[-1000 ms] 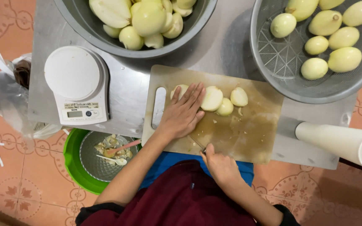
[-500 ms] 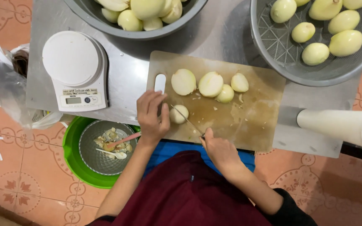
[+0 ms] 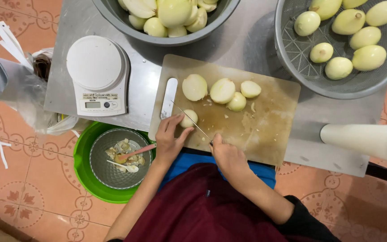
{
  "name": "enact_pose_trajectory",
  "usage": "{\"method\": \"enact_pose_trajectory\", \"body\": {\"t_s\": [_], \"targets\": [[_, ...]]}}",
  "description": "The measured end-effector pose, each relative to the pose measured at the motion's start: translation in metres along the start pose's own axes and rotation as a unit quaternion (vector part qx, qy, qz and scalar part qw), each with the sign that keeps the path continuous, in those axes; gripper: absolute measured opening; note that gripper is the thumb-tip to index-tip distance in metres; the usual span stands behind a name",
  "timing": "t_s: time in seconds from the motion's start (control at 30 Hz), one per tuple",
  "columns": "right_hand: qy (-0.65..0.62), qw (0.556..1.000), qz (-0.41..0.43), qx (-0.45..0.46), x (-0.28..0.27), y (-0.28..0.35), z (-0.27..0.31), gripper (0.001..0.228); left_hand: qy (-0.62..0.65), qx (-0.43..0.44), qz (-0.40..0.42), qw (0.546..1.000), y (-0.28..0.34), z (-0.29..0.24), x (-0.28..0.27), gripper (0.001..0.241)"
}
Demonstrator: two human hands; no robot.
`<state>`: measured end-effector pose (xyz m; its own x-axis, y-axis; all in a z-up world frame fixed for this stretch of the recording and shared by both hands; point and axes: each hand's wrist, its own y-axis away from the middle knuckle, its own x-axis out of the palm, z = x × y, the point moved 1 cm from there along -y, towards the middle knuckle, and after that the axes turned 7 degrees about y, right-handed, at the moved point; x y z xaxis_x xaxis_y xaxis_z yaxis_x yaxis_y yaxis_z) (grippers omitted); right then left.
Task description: Peeling the outer skin off onions and cutting them into pieces on a cutting board.
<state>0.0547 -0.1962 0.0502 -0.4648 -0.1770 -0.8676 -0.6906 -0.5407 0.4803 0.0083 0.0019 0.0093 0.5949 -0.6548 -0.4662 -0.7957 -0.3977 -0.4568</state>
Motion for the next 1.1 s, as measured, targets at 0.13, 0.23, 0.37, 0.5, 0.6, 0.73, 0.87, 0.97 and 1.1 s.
{"method": "enact_pose_trajectory", "body": {"t_s": [0.13, 0.23, 0.37, 0.5, 0.6, 0.73, 0.87, 0.97, 1.1], "targets": [[0.026, 0.999, -0.047, -0.003, 0.021, -0.006, 0.003, 0.03, -0.001, 0.004, -0.001, 1.0, 0.0, -0.002, -0.001, 0.045], [0.065, 0.995, -0.081, 0.004, 0.04, -0.016, 0.013, 0.02, -0.023, 0.015, 0.004, 1.0, -0.002, -0.003, -0.006, 0.041], [0.067, 0.996, -0.057, 0.01, 0.027, -0.015, 0.019, 0.022, -0.032, -0.011, 0.008, 0.999, 0.006, 0.005, -0.01, 0.044], [-0.029, 0.999, -0.008, 0.012, -0.005, -0.014, 0.002, 0.038, -0.009, -0.027, 0.025, 0.999, -0.003, -0.003, -0.002, 0.046], [-0.062, 0.998, -0.005, 0.012, 0.008, -0.023, -0.03, 0.046, 0.025, -0.05, 0.052, 0.997, -0.008, -0.013, 0.015, 0.047], [-0.166, 0.986, 0.005, 0.033, -0.034, 0.016, -0.055, 0.043, 0.064, -0.087, 0.053, 0.993, -0.013, -0.001, 0.049, 0.05], [-0.299, 0.942, -0.127, 0.084, -0.002, 0.034, -0.099, 0.029, 0.039, -0.023, 0.039, 0.998, -0.032, 0.003, 0.063, 0.052], [-0.432, 0.869, -0.215, 0.111, -0.002, 0.047, -0.112, 0.022, 0.033, -0.006, 0.055, 0.998, -0.037, 0.011, 0.071, 0.052], [-0.629, 0.708, -0.287, 0.144, -0.013, 0.047, -0.122, 0.023, 0.024, -0.03, 0.073, 0.997, -0.042, 0.011, 0.073, 0.06]]}}
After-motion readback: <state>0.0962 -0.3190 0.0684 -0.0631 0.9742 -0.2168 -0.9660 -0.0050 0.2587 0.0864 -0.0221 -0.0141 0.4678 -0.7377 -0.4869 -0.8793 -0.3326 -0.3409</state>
